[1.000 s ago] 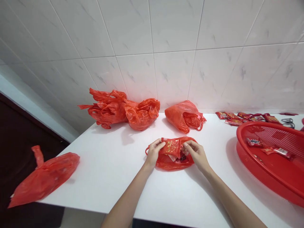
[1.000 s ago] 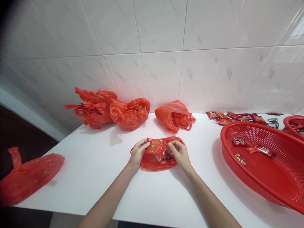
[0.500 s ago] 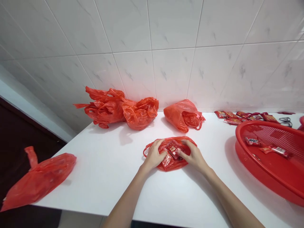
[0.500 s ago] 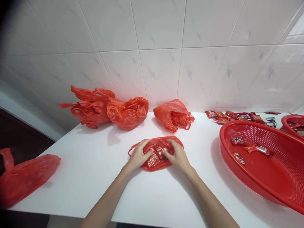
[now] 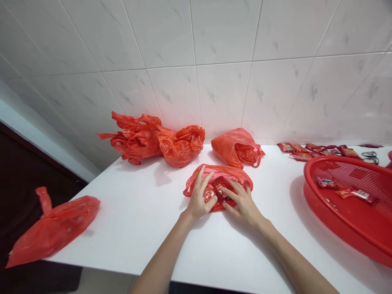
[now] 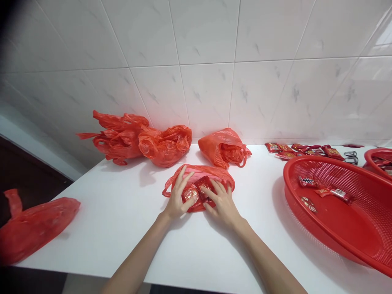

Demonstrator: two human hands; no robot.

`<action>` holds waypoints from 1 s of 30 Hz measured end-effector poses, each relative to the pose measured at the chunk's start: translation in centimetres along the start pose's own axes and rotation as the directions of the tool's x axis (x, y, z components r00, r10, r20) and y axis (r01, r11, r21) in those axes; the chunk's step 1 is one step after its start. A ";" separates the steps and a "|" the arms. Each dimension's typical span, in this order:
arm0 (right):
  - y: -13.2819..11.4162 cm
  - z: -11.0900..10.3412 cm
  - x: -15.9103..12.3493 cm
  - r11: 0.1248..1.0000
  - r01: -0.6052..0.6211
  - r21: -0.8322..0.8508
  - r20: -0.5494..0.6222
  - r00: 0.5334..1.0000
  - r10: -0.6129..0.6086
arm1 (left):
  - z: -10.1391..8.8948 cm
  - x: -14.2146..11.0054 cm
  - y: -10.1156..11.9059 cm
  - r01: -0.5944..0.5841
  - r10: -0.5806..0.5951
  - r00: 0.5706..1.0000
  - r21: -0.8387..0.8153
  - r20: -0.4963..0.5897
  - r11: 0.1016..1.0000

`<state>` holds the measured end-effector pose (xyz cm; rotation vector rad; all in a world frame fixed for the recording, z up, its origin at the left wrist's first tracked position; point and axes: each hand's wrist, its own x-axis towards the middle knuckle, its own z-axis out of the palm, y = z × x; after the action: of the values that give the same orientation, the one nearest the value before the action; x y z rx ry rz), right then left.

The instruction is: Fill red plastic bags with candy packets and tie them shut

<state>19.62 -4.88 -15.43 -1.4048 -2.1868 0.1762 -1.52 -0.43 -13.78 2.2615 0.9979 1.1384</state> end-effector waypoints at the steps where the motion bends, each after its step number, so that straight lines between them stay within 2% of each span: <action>1: -0.3 0.0 0.0 0.998 0.058 -0.014 -0.006 0.998 -0.058 | 0.0 0.0 0.0 -0.008 0.008 1.000 -0.011 -0.014 1.000; 5: -2.6 0.7 -0.1 0.972 0.235 0.003 0.088 0.968 -0.234 | 0.0 0.0 -0.2 -0.030 0.028 0.998 -0.030 -0.060 0.999; 6: -3.1 1.0 -0.2 0.970 0.241 0.003 0.120 0.963 -0.240 | 0.0 -0.1 -0.2 -0.037 0.035 0.997 -0.030 -0.069 0.999; 8: -3.6 1.9 -0.3 0.984 0.175 -0.037 0.127 0.977 -0.169 | 0.0 -0.1 -0.3 -0.048 0.045 0.996 -0.028 -0.082 0.998; 10: -3.1 2.8 -0.4 0.994 0.051 -0.101 0.052 0.998 -0.045 | -0.1 0.0 -0.4 -0.047 0.045 0.995 -0.020 -0.093 0.999; 12: -1.9 3.2 -0.3 0.991 -0.014 -0.130 -0.056 0.998 0.007 | -0.1 0.1 -0.6 -0.034 0.033 0.994 -0.008 -0.104 0.999; 15: 0.0 2.9 -0.1 0.994 0.035 -0.102 -0.227 0.972 -0.058 | -0.2 0.4 -0.6 0.006 -0.003 0.992 0.019 -0.127 1.000; 18: 1.0 2.0 0.4 0.992 0.094 -0.084 -0.385 0.915 -0.119 | -0.6 0.7 -0.1 0.057 -0.050 0.991 0.048 -0.127 0.997; 20: 1.4 1.4 0.6 0.991 0.076 -0.107 -0.465 0.878 -0.117 | -1.1 0.6 0.6 0.057 -0.049 0.991 0.062 -0.123 0.996; 22: 1.8 0.9 0.7 0.993 -0.015 -0.121 -0.527 0.848 -0.052 | -1.8 0.0 1.3 0.014 -0.001 0.987 0.084 -0.160 0.996; 25: 2.6 0.3 0.8 0.978 -0.200 -0.063 -0.544 0.828 0.134 | -2.9 -1.3 1.9 -0.008 0.065 0.944 0.173 -0.324 0.985; 28: 3.3 -0.5 0.9 0.928 -0.370 0.050 -0.419 0.835 0.356 | -3.8 -2.6 1.3 0.146 -0.007 0.873 0.246 -0.488 0.958; 30: 3.5 -1.2 1.0 0.879 -0.465 0.105 -0.288 0.832 0.475 | -4.1 -3.1 0.5 0.279 -0.129 0.846 0.222 -0.518 0.934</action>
<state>22.74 -2.65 -15.40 -1.8016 -1.5514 0.1525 -5.91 -2.92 -12.65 2.0291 1.6660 1.6080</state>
